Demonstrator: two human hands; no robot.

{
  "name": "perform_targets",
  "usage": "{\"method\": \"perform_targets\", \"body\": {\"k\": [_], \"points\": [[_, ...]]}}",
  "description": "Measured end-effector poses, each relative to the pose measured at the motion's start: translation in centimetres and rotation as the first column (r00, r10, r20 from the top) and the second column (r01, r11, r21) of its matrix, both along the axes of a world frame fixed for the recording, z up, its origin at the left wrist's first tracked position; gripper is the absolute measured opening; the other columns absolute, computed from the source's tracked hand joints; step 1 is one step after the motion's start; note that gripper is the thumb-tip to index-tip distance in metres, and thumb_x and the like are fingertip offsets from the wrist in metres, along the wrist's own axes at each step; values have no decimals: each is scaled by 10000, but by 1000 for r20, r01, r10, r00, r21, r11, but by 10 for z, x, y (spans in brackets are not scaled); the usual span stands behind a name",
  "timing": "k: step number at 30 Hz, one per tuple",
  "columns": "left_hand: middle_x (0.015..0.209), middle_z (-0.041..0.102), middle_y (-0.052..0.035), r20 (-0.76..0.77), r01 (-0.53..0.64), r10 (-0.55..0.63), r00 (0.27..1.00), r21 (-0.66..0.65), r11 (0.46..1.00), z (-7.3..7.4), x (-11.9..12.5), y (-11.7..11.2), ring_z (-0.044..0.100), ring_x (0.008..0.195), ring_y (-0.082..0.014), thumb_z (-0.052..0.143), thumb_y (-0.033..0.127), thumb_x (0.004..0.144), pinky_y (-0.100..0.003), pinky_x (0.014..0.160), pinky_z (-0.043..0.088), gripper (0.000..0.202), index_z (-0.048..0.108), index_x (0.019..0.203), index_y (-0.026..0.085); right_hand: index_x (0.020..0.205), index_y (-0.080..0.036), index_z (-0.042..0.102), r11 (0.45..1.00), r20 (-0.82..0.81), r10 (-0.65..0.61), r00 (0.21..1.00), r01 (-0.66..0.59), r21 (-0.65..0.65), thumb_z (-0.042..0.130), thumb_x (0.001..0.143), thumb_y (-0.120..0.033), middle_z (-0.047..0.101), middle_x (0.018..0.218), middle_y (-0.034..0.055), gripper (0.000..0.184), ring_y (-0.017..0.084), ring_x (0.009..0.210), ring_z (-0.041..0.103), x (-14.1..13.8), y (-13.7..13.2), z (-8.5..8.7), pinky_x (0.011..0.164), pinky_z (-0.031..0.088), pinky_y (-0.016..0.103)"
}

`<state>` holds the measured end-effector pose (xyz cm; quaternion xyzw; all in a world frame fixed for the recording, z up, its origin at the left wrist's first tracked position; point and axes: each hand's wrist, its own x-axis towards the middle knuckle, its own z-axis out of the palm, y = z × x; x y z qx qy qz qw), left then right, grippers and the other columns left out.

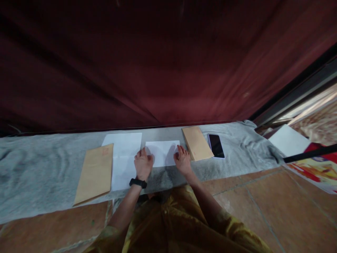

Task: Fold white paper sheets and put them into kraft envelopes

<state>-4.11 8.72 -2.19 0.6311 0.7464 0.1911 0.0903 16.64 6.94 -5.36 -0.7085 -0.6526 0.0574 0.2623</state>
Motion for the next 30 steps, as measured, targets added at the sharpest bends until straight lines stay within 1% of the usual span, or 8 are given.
{"method": "perform_targets", "body": {"k": [3, 6, 9, 13, 17, 21, 25, 30], "points": [[1157, 673, -208, 78, -60, 64, 995, -54, 997, 6, -3, 6, 610, 1165, -337, 540, 277, 851, -470, 1017, 457, 559, 520, 1368, 65, 1382, -143, 548, 999, -128, -33, 991, 37, 29, 513, 885, -184, 652, 1295, 162, 500, 267, 1071, 647, 3, 12, -5, 985, 488, 404], [1093, 702, -187, 202, -99, 122, 972, -120, 988, 8, -5, 14, 643, 1115, -329, 593, 272, 794, -444, 979, 473, 504, 583, 1264, 89, 1333, -153, 584, 997, -244, -65, 968, 72, 20, 526, 855, -191, 684, 1163, 148, 483, 249, 962, 664, 7, 22, -11, 943, 516, 403], [967, 731, -143, 273, -97, 136, 952, -153, 983, 8, -8, 18, 694, 978, -290, 600, 260, 767, -365, 850, 513, 346, 653, 1083, 129, 1292, -148, 615, 995, -319, -91, 943, 96, 0, 556, 833, -200, 678, 1119, 148, 465, 249, 945, 663, 8, 27, -15, 924, 529, 406], [797, 714, -87, 355, -100, 153, 922, -162, 982, 6, -12, 17, 693, 787, -242, 545, 267, 782, -306, 696, 503, 196, 662, 893, 156, 1276, -172, 624, 997, -400, -47, 915, 68, 39, 545, 825, -173, 685, 1051, 102, 457, 225, 922, 655, 8, 28, -14, 888, 548, 379], [728, 678, -56, 415, -141, 190, 890, -146, 979, 3, -13, 17, 660, 693, -208, 506, 258, 775, -273, 607, 477, 214, 647, 888, 143, 1337, -149, 589, 992, -322, 29, 946, 12, 125, 529, 859, -156, 646, 1237, 151, 481, 266, 1143, 608, 8, 25, 3, 1021, 503, 429], [710, 656, -43, 439, -165, 203, 875, -123, 979, 1, -11, 20, 641, 683, -195, 499, 243, 768, -265, 608, 469, 209, 641, 883, 142, 1411, -148, 538, 974, -205, 177, 962, -142, 175, 491, 919, -154, 548, 1426, 160, 493, 273, 1329, 500, -5, 18, 20, 1124, 435, 450], [726, 660, -45, 431, -162, 191, 882, -105, 981, 1, -11, 22, 645, 722, -207, 508, 244, 787, -273, 630, 471, 190, 640, 887, 151, 1427, -173, 530, 948, -128, 305, 944, -289, 131, 476, 967, -171, 509, 1494, 136, 463, 257, 1405, 433, -27, 7, 15, 1158, 405, 458], [810, 689, -77, 378, -156, 183, 907, -101, 983, 4, -11, 26, 673, 800, -229, 529, 235, 830, -301, 727, 501, 217, 646, 984, 136, 1420, -153, 542, 945, -22, 321, 947, -319, 70, 496, 1001, -232, 498, 1513, 150, 429, 278, 1432, 403, -42, -4, 3, 1176, 364, 492]]}}
